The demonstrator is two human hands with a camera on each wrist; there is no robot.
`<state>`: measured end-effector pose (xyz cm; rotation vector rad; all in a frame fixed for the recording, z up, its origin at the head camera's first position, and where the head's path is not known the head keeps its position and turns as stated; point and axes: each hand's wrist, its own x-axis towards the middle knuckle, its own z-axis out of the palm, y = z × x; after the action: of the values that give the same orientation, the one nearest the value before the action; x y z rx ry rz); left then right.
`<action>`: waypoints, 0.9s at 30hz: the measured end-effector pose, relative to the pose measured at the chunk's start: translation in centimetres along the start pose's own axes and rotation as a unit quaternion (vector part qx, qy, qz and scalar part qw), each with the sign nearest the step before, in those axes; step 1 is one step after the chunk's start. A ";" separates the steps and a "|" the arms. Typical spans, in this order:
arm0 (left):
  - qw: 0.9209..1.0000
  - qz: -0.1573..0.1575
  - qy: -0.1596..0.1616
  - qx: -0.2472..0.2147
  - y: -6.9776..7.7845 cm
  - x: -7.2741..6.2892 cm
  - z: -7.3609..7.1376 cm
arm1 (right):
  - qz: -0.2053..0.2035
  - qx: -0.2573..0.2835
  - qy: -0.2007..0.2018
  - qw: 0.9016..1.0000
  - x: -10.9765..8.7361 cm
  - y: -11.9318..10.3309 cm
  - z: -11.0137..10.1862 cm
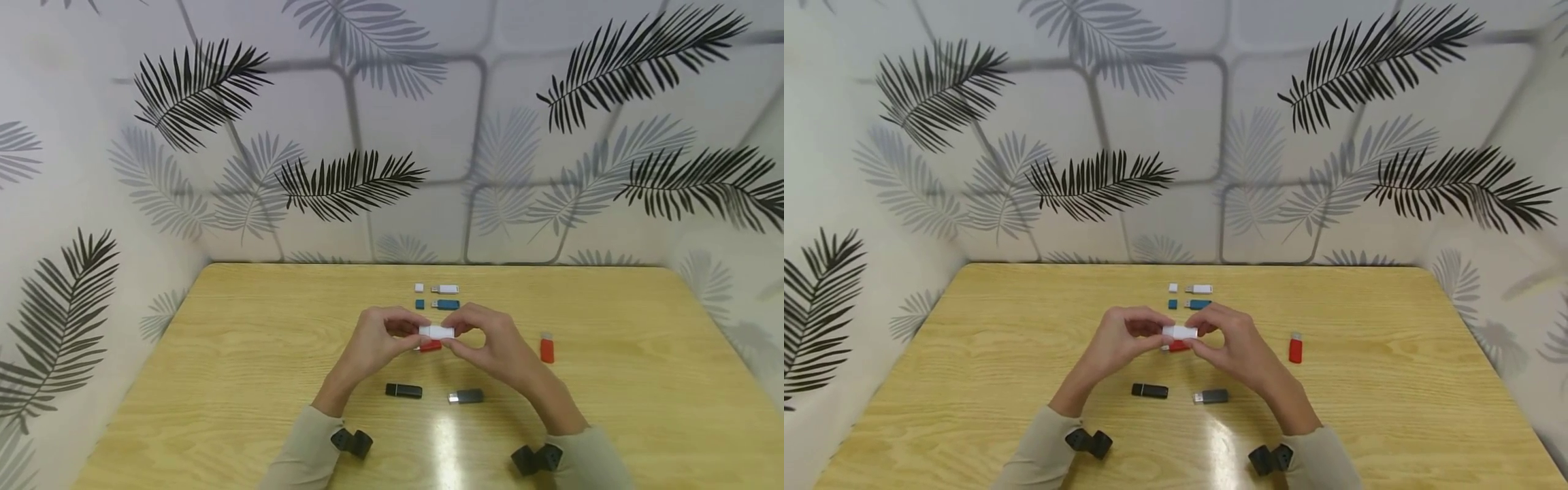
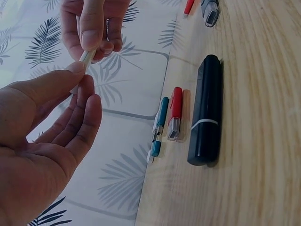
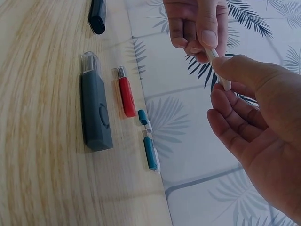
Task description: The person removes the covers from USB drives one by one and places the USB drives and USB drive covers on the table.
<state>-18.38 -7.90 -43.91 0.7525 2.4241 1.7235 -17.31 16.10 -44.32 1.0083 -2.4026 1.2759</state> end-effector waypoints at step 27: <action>0.996 0.004 0.073 -0.048 -0.4 -0.7 -4.8 | -0.010 -0.071 0.053 0.996 -0.6 0.4 -3.7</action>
<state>-19.50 -12.46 -42.65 0.6465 2.4097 1.9458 -17.53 19.49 -42.64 0.8989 -2.3598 1.1055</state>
